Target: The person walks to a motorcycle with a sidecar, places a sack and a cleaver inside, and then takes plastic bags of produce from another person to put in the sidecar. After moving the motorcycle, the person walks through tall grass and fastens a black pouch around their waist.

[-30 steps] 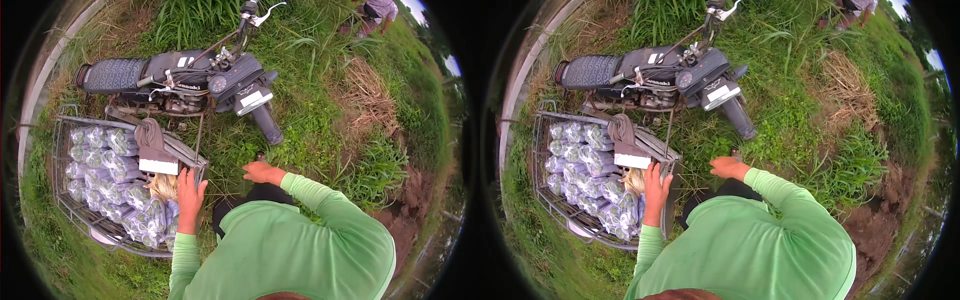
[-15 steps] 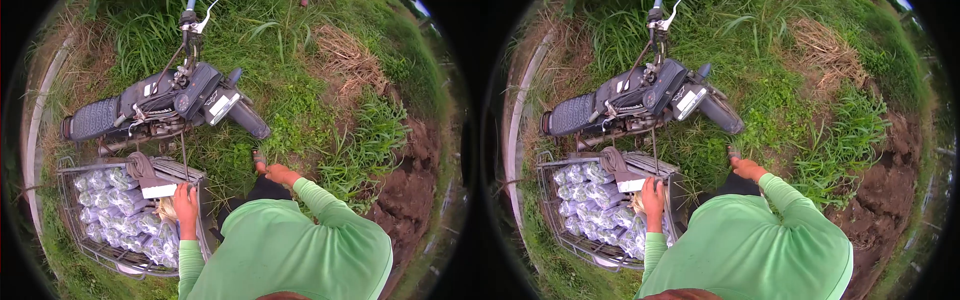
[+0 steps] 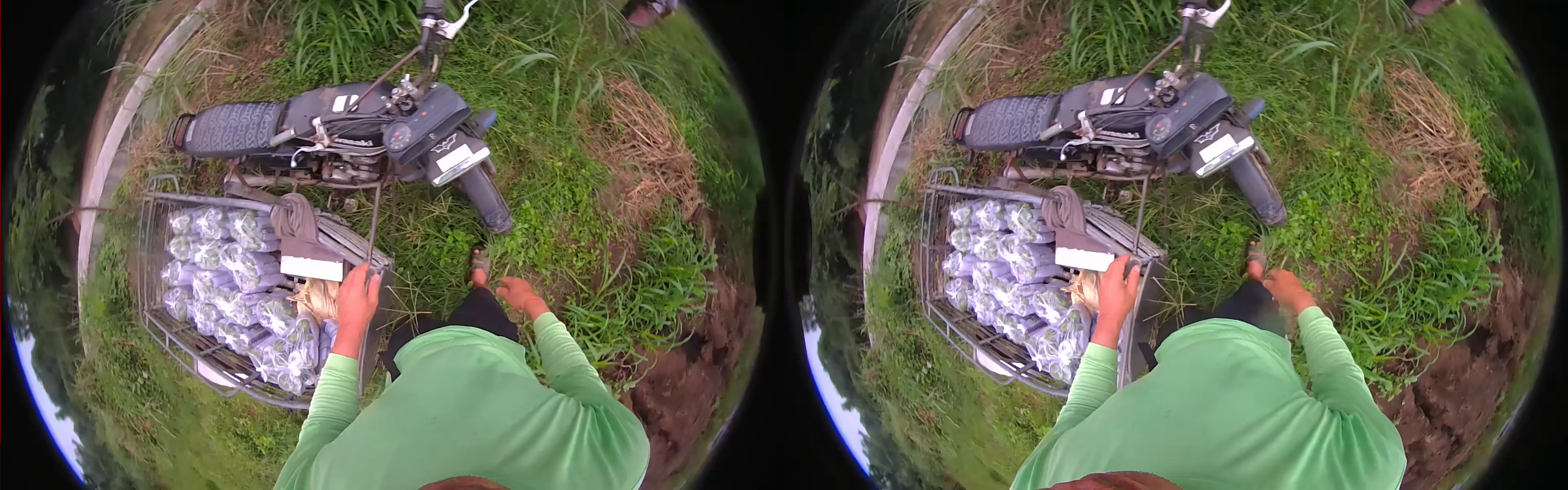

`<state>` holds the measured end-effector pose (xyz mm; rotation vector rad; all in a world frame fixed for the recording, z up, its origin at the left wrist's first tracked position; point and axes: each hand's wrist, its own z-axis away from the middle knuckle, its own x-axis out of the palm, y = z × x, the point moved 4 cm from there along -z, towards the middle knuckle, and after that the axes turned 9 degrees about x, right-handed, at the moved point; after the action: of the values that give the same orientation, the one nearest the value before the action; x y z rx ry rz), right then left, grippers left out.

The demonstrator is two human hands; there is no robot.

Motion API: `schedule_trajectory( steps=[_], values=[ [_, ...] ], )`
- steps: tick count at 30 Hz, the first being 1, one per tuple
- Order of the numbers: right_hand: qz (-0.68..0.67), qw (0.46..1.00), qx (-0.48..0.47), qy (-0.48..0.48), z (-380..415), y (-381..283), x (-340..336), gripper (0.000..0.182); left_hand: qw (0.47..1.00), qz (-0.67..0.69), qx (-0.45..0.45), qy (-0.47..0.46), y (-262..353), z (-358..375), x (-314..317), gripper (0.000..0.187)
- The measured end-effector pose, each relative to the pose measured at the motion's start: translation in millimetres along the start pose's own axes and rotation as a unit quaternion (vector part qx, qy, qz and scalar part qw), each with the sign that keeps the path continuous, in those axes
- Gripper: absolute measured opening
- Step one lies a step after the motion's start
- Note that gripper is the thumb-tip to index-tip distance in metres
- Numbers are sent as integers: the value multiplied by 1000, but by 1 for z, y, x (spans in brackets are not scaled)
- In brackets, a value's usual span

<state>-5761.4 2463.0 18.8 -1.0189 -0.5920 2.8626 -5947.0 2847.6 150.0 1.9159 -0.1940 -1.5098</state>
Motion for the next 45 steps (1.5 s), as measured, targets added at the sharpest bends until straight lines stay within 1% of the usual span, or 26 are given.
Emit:
schedule_trajectory(
  steps=[2,3,4,6,8,10,11,13,15,17,18,19,21,22,23,24,26,30,33,34,37,38,40,43,44,45],
  values=[
    [44,999,2,17,-3,33,10,41,1000,12,-18,4,0,2,-3,36],
    [29,997,71,-26,14,27,0,40,999,0,15,33,5,1,-8,32],
    [-6,997,66,-29,-9,77,28,35,999,0,15,29,4,1,-7,33],
    [31,998,53,-7,-19,130,49,25,1000,-4,14,25,1,5,-8,35],
    [-83,986,124,-77,-8,151,57,19,1000,-9,18,21,1,6,-7,37],
    [-109,981,123,-99,-7,181,66,17,1000,-19,15,-1,-2,7,-5,37],
    [-81,991,31,-102,-14,207,74,16,1000,-21,15,-15,-2,8,-4,38],
    [7,964,-251,-84,-29,260,83,15,1000,-13,13,-11,3,10,-7,37],
    [146,934,-321,-55,-14,246,74,15,1000,-11,21,-11,2,9,-9,38],
    [440,807,-393,34,6,187,42,17,1000,-7,15,-7,0,10,-9,38],
    [198,971,-132,-17,5,160,25,21,1000,-6,15,-6,0,10,-9,38],
    [-77,983,154,-58,11,136,15,25,1000,-2,16,-7,0,9,-9,38],
    [-7,999,44,-4,-7,119,-1,35,1000,-2,10,-10,-4,9,-3,40],
    [-29,994,102,-12,22,46,-30,41,1000,8,-4,-26,1,6,-11,42],
    [62,997,26,37,8,39,-39,47,1000,14,-10,-6,-1,8,-9,43],
    [-47,995,91,0,30,-17,-62,50,999,10,-31,-1,-1,7,-10,45],
    [-9,998,40,51,6,-32,-82,49,998,5,-62,23,-7,7,-8,49],
    [-85,989,-76,98,-36,-88,-150,48,996,-25,-87,9,-11,0,4,54],
    [-56,971,-173,156,-33,-184,-237,47,986,-46,-149,-51,-3,-5,-4,59],
    [-51,961,-200,183,-40,-209,-265,45,990,-70,-120,-26,-9,-1,2,62],
    [-45,923,-304,232,-64,-281,-341,44,975,-64,-189,-93,-4,-6,-6,66],
    [-19,914,-324,245,-74,-305,-367,46,977,-60,-190,-73,-2,-4,-8,64],
    [75,860,-400,306,-111,-345,-419,45,981,-77,-170,-51,-2,-3,-8,62],
    [223,765,-443,410,-166,-402,-474,43,977,-99,-186,-34,-4,-3,-3,61],
    [432,652,-430,450,-218,-408,-509,43,974,-91,-205,-38,-3,-4,-5,61],
    [452,646,-448,422,-263,-414,-526,42,970,-83,-225,-43,0,-5,-10,61]
  ],
)
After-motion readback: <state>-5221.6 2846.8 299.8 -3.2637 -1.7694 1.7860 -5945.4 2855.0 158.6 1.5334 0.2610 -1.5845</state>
